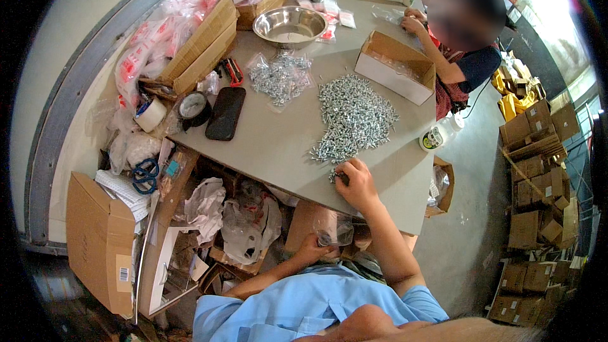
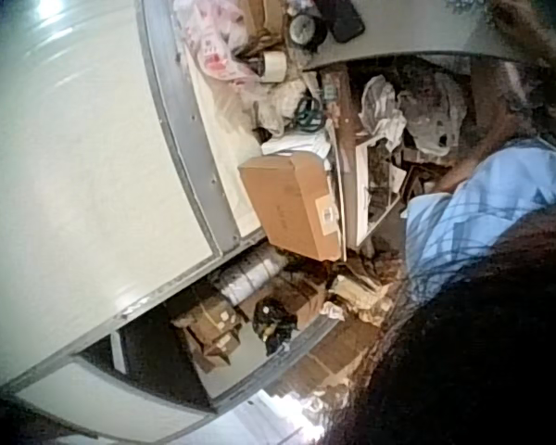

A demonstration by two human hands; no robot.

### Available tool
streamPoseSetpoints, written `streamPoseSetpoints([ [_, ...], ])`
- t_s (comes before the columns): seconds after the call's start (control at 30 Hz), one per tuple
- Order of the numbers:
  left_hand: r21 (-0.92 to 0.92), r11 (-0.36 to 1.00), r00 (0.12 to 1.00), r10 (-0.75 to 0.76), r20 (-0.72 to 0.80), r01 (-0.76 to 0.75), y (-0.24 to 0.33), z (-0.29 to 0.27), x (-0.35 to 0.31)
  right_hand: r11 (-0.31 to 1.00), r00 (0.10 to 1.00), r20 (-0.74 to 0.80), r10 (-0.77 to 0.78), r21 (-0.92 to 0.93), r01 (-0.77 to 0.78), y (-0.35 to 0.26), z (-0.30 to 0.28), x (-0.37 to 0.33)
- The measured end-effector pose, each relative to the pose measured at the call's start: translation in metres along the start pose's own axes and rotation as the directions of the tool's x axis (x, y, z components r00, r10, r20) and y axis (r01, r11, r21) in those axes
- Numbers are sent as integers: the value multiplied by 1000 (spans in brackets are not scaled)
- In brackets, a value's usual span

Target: The person sorts metal screws from a pile on a table and places them into small plastic bags.

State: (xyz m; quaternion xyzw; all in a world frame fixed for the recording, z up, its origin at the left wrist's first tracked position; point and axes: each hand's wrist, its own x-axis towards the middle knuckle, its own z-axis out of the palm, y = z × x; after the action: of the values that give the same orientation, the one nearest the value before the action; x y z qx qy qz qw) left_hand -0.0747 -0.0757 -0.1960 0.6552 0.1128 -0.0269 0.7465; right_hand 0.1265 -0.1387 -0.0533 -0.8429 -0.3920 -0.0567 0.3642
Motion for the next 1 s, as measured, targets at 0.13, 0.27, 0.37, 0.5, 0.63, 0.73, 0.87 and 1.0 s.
streamPoseSetpoints([
  [0.13,117,991,997,-73,30,69,13,-2,0,1000,1000,-5,-2,-14,2,-1,0,-3],
  [0.27,113,993,999,-36,20,34,16,-1,-1,1000,1000,-1,-12,6,12,-1,0,-4],
  [0.37,122,990,997,-70,44,64,7,-5,1,999,1000,-9,-16,39,17,3,0,-9],
  [0.5,172,981,995,-93,28,87,9,-4,0,998,998,-21,57,31,-56,0,-3,-14],
  [0.63,182,982,999,-42,-5,43,3,-2,1,1000,1000,-2,7,-7,-7,-1,-4,-12],
  [0.73,154,988,1000,10,-9,-9,1,-1,2,999,1000,22,23,-33,-22,-3,-8,-15],
  [0.87,191,980,998,60,-11,-57,3,0,3,981,953,233,194,-57,-186,-15,-21,-31],
  [1.0,28,999,1000,18,-13,-17,-20,1,4,953,846,498,192,110,-281,-28,-36,-28],
])
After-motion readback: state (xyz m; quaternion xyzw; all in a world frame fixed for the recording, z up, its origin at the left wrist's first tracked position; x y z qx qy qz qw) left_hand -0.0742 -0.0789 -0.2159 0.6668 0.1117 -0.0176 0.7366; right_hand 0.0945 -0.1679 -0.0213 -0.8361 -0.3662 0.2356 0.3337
